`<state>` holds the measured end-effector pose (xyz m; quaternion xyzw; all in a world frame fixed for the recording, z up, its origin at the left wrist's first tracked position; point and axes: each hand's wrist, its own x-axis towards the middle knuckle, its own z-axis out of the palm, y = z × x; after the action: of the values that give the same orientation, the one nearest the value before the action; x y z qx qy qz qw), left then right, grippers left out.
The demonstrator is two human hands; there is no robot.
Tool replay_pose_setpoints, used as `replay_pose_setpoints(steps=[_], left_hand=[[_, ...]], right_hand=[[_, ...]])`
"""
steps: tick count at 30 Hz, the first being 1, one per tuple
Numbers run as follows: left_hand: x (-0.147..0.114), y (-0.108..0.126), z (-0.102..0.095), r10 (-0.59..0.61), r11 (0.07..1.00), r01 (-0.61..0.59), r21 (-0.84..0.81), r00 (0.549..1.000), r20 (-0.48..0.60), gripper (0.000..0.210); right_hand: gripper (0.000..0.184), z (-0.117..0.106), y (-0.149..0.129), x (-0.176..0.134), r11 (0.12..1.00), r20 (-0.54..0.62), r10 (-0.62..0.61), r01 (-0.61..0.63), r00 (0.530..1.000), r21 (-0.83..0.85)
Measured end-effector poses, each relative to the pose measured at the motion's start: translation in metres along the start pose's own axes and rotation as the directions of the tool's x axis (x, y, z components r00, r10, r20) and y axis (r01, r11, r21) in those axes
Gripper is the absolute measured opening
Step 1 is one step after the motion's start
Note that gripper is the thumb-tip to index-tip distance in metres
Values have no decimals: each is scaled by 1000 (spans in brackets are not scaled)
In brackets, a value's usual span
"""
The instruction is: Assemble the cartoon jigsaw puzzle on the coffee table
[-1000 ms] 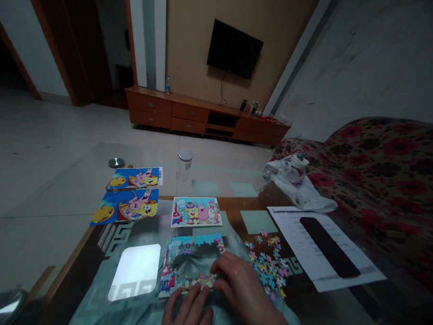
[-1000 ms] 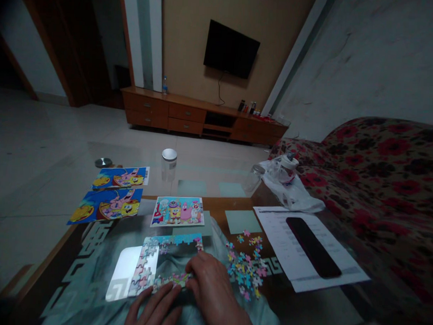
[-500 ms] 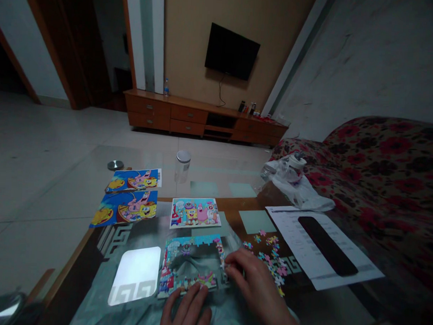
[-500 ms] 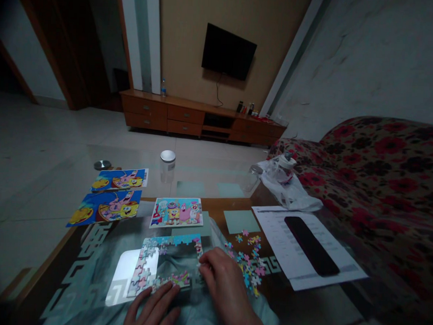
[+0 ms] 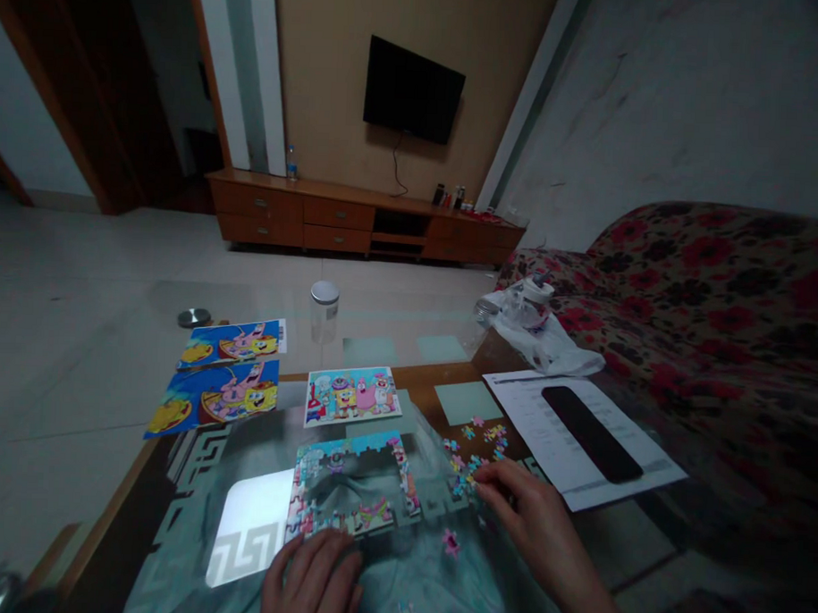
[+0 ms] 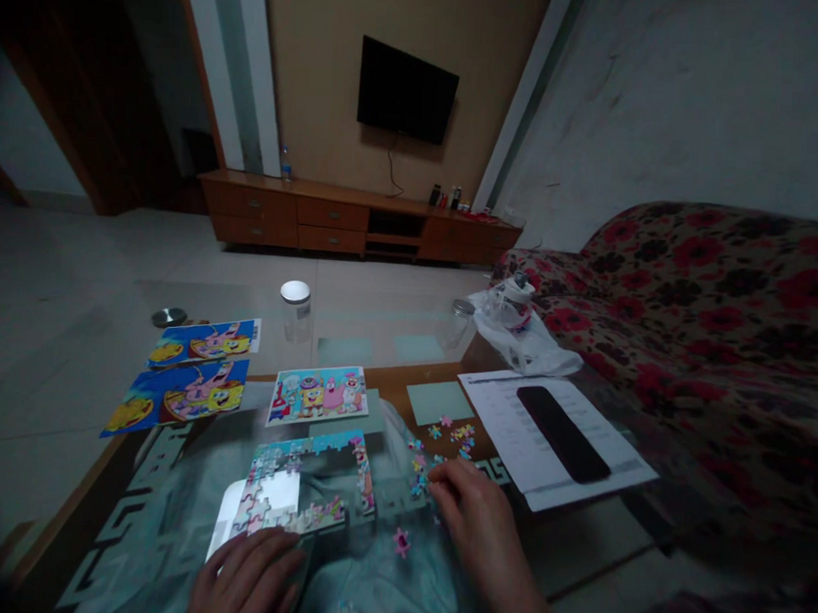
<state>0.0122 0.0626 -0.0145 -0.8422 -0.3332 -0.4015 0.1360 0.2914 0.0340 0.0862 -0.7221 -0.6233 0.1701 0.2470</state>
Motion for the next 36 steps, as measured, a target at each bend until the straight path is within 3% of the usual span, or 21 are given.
replay_pose_setpoints(steps=[5,9,12,17,23,28,32,36], left_hand=[[1,-12,-12,100,995,-98,-23,988,116,18],[1,-10,-14,96,995,-92,-31,987,126,18],[1,-11,-13,111,994,-111,-8,985,130,18],[4,-7,-8,93,995,-90,-35,991,96,16],[14,28,14,-68,995,64,-81,996,-49,28],[12,41,34,-100,991,90,-94,989,-110,35],[9,41,41,-150,985,129,-116,968,-199,37],[8,39,38,-110,991,98,-92,984,-137,39]], right_hand=[[15,17,-13,-21,999,191,-45,46,981,0],[22,48,-25,-40,991,343,-134,125,930,48],[33,67,-30,-47,987,382,-139,159,914,-19],[31,77,-34,-49,974,360,-177,215,916,-68],[29,73,-32,-41,981,384,-178,196,906,-9],[20,56,-40,-17,997,231,-75,67,970,40],[19,53,-48,6,995,179,-95,86,979,60],[19,60,-54,18,994,191,-108,105,976,23]])
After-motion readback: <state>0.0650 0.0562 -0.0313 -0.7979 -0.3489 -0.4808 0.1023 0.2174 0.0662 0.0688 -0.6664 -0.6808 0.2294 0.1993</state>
